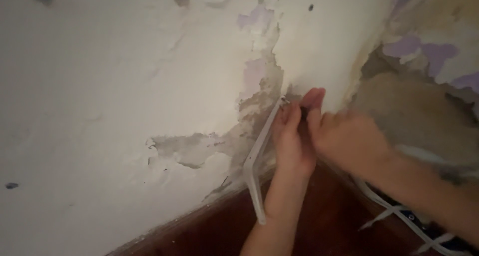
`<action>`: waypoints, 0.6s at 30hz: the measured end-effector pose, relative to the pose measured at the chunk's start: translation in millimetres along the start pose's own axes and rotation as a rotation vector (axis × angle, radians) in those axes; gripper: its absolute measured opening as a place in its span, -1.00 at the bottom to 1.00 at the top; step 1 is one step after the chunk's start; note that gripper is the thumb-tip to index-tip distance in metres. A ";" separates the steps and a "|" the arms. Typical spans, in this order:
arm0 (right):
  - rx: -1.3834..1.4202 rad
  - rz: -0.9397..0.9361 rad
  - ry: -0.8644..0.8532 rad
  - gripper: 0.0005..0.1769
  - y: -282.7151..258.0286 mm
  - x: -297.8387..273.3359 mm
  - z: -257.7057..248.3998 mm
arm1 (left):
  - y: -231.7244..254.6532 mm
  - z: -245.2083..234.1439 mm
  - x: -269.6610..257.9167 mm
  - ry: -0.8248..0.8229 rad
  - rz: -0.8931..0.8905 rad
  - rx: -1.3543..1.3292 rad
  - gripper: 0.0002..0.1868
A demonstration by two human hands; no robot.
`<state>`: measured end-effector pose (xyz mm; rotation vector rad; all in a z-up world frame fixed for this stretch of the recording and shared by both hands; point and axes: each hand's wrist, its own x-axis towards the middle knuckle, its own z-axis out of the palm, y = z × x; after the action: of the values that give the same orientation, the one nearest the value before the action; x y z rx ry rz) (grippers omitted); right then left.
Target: Installing white L-shaped metal brackets into a wall using a screwdriver.
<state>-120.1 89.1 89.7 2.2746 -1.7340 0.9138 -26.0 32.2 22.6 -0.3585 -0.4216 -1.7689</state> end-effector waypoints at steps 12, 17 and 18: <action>-0.691 0.041 -0.124 -0.70 -35.4 -0.8 3.9 | 0.5 -4.1 1.7 -0.070 0.057 -0.048 -0.75; -0.553 -0.108 -0.024 -0.70 -2.5 -9.4 1.7 | -14.4 -22.4 7.4 -0.090 0.087 -0.076 -0.80; -0.502 -0.173 0.022 -0.69 1.1 -9.7 -0.2 | -14.4 -19.0 9.2 -0.081 0.123 -0.063 -0.81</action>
<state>-122.7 96.9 84.3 2.0255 -1.5128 0.4068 -42.4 18.5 8.7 -0.4919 -0.3935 -1.6549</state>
